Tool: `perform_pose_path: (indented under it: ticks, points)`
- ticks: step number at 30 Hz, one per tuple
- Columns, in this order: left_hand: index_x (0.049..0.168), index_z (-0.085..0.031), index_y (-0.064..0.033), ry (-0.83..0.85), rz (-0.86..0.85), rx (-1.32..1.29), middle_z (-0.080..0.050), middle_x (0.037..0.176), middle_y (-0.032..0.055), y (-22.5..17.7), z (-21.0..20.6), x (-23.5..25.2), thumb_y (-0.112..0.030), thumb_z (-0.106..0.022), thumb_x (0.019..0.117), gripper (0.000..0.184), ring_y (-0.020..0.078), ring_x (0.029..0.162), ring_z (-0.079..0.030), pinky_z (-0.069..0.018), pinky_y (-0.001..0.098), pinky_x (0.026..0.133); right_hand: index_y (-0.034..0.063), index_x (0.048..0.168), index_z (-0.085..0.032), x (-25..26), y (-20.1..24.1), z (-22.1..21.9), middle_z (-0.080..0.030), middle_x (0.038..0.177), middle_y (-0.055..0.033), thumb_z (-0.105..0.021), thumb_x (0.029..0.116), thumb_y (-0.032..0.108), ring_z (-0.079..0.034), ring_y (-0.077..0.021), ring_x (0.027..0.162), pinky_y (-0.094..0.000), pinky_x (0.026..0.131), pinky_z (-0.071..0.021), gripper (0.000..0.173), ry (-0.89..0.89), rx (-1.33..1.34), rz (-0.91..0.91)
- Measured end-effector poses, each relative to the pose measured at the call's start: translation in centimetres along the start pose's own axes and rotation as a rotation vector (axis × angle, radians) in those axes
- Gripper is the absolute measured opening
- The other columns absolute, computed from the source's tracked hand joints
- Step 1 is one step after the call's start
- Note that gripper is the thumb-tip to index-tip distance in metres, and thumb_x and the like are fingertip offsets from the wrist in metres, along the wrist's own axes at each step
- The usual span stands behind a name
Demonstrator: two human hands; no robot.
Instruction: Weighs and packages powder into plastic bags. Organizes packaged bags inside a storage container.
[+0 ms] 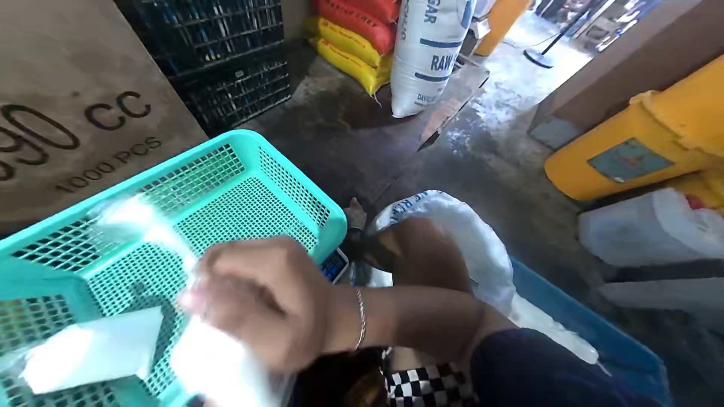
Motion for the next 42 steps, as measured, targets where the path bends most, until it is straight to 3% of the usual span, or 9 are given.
perform_pose_path:
  ticks: [3, 5, 9, 16, 20, 29, 36, 40, 42]
  points:
    - [0.121, -0.059, -0.0023, -0.091, 0.127, 0.18, -0.071, 0.109, -0.015, 0.2, -0.8, 2.6, -0.023, -0.082, 0.0851, 0.047, -0.005, 0.102, -0.067, -0.0585, 0.0196, 0.092, -0.0002, 0.089, -0.061, 0.3, -1.2, 2.1, -0.056, 0.07, -0.0045, -0.051, 0.1039, 0.02, -0.058, -0.0122, 0.062, -0.0317, 0.054, -0.0498, 0.027, 0.044, -0.106, -0.26]
    - [0.112, -0.064, -0.0052, -0.177, 0.105, 0.113, -0.075, 0.097, -0.0122, 1.1, -0.1, 3.4, -0.01, -0.076, 0.0876, 0.028, 0.0005, 0.087, -0.072, -0.063, 0.0209, 0.079, -0.0001, 0.102, -0.061, 0.1, -1.4, 2.0, -0.058, 0.081, -0.0062, -0.052, 0.1066, 0.022, -0.059, -0.013, 0.07, -0.0316, 0.061, -0.0528, 0.024, 0.091, -0.068, -0.314]
    - [0.117, -0.061, -0.0151, -0.303, 0.106, -0.046, -0.074, 0.098, -0.0095, 1.4, 2.6, 4.0, -0.016, -0.06, 0.1018, 0.015, 0.0045, 0.09, -0.071, -0.0607, 0.0258, 0.085, 0.0069, 0.145, -0.046, -0.6, -2.2, 1.2, -0.062, 0.124, -0.0122, -0.063, 0.1002, 0.022, -0.068, -0.0169, 0.095, -0.0338, 0.077, -0.0607, 0.05, 0.296, 0.088, -0.47]
    - [0.135, -0.046, -0.004, -0.242, 0.131, 0.081, -0.068, 0.116, 0.0009, 0.1, 5.8, 5.5, -0.004, -0.059, 0.1012, 0.036, 0.0067, 0.105, -0.068, -0.0579, 0.0285, 0.094, 0.0004, 0.113, -0.064, -0.6, -3.5, -0.7, -0.071, 0.091, -0.0028, -0.062, 0.1008, 0.009, -0.07, -0.0046, 0.074, -0.0203, 0.068, -0.0613, 0.015, 0.303, -0.017, -0.321]
    - [0.123, -0.057, -0.0029, -0.237, 0.153, 0.125, -0.071, 0.104, -0.0001, 0.1, 6.4, 5.9, -0.004, -0.061, 0.1006, 0.023, 0.0039, 0.094, -0.07, -0.0588, 0.0242, 0.088, 0.0007, 0.108, -0.061, -0.5, -3.9, -0.5, -0.068, 0.088, -0.0007, -0.064, 0.0993, 0.009, -0.069, -0.002, 0.073, -0.0181, 0.068, -0.0609, 0.012, 0.226, -0.033, -0.223]
    - [0.124, -0.06, 0.0027, -0.03, -0.034, 0.656, -0.063, 0.117, 0.0139, -1.6, 5.5, 6.4, -0.012, -0.063, 0.0996, 0.029, 0.0161, 0.107, -0.064, -0.0548, 0.033, 0.094, 0.0054, 0.116, -0.062, -1.2, -4.6, -0.8, -0.073, 0.101, 0.0085, -0.079, 0.0848, 0.007, -0.069, 0.0032, 0.095, -0.0184, 0.087, -0.0594, 0.035, 0.252, 0.025, -0.244]
    - [0.134, -0.055, 0.0024, -0.226, -0.028, 0.237, -0.068, 0.118, 0.0103, -1.5, 7.0, 6.1, -0.006, -0.067, 0.0968, 0.04, 0.0123, 0.097, -0.07, -0.061, 0.0286, 0.086, 0.0052, 0.111, -0.066, -1.3, -4.9, -1.5, -0.073, 0.093, 0.0068, -0.073, 0.0923, 0.015, -0.069, 0.0045, 0.086, -0.016, 0.08, -0.0592, 0.022, 0.283, -0.081, -0.264]
    - [0.131, -0.056, 0.0017, -0.292, 0.024, 0.134, -0.069, 0.109, 0.0072, -0.4, 7.5, 5.9, -0.003, -0.062, 0.0991, 0.033, 0.0089, 0.091, -0.07, -0.0603, 0.0263, 0.082, 0.0073, 0.126, -0.058, -1.7, -5.4, -2.0, -0.069, 0.104, 0.0045, -0.047, 0.1087, 0.03, -0.066, 0.0022, 0.096, -0.0207, 0.087, -0.0569, 0.031, 0.429, -0.045, -0.392]
    - [0.128, -0.057, 0.0029, -0.289, -0.015, 0.153, -0.067, 0.111, 0.0087, -0.4, 7.2, 5.9, 0.0, -0.064, 0.0966, 0.032, 0.0104, 0.093, -0.069, -0.0602, 0.0273, 0.084, 0.0051, 0.128, -0.055, -1.3, -4.9, -1.7, -0.068, 0.107, 0.0036, -0.061, 0.1021, 0.025, -0.067, 0.0018, 0.097, -0.019, 0.087, -0.0574, 0.033, 0.341, 0.006, -0.338]
Point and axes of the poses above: each hand's wrist, its own x-axis towards the middle knuckle, its own z-axis out of the back of the hand, y = z × x, the point moved 9 cm from there along x, towards the middle knuckle
